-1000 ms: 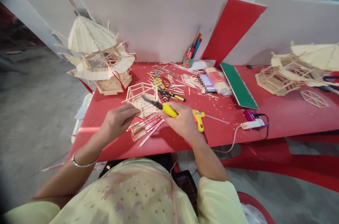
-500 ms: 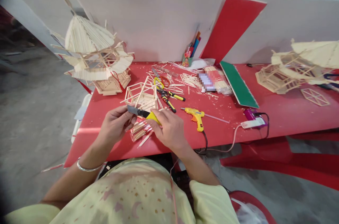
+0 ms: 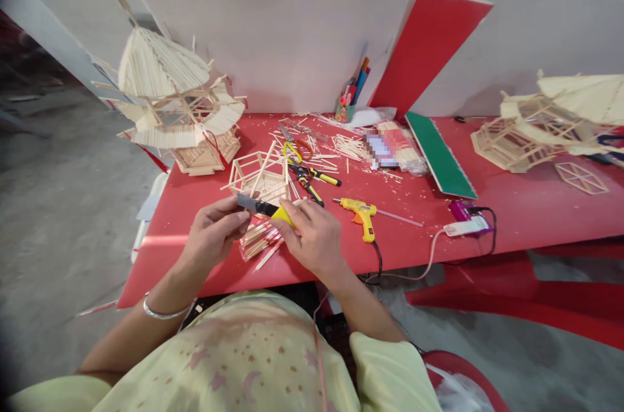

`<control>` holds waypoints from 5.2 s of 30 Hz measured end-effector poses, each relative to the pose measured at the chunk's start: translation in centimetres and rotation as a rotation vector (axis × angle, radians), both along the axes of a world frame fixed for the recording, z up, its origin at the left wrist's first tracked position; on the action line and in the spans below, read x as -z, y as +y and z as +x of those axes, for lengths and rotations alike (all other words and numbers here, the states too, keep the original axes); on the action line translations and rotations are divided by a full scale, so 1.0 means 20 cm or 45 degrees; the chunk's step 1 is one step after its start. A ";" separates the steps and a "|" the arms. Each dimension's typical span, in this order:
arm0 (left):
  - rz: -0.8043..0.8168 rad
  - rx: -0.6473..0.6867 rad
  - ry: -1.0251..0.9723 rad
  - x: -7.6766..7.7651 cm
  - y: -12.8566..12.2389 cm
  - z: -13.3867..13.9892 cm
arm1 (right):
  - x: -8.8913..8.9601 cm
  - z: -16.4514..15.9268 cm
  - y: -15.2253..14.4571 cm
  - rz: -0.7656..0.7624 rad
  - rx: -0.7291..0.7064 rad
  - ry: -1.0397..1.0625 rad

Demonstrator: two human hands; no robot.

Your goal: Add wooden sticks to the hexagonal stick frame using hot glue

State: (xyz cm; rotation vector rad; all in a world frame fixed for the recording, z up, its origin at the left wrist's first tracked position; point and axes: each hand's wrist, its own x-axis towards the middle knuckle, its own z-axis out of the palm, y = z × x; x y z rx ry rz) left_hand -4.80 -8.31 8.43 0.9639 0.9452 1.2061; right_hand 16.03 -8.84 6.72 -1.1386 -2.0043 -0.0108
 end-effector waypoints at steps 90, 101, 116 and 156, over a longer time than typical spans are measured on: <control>-0.307 0.866 0.153 0.02 0.12 -0.18 | -0.22 0.33 0.29 -1.107 -0.353 0.499; -0.112 0.026 -0.057 0.05 0.07 0.01 | -0.04 0.08 0.01 -0.321 -0.077 0.227; -0.134 0.062 -0.095 0.01 0.04 -0.01 | 0.04 -0.01 0.01 -0.025 -0.001 0.046; -0.018 -0.257 -0.004 0.09 0.01 0.06 | 0.12 -0.01 0.02 0.139 0.084 -0.135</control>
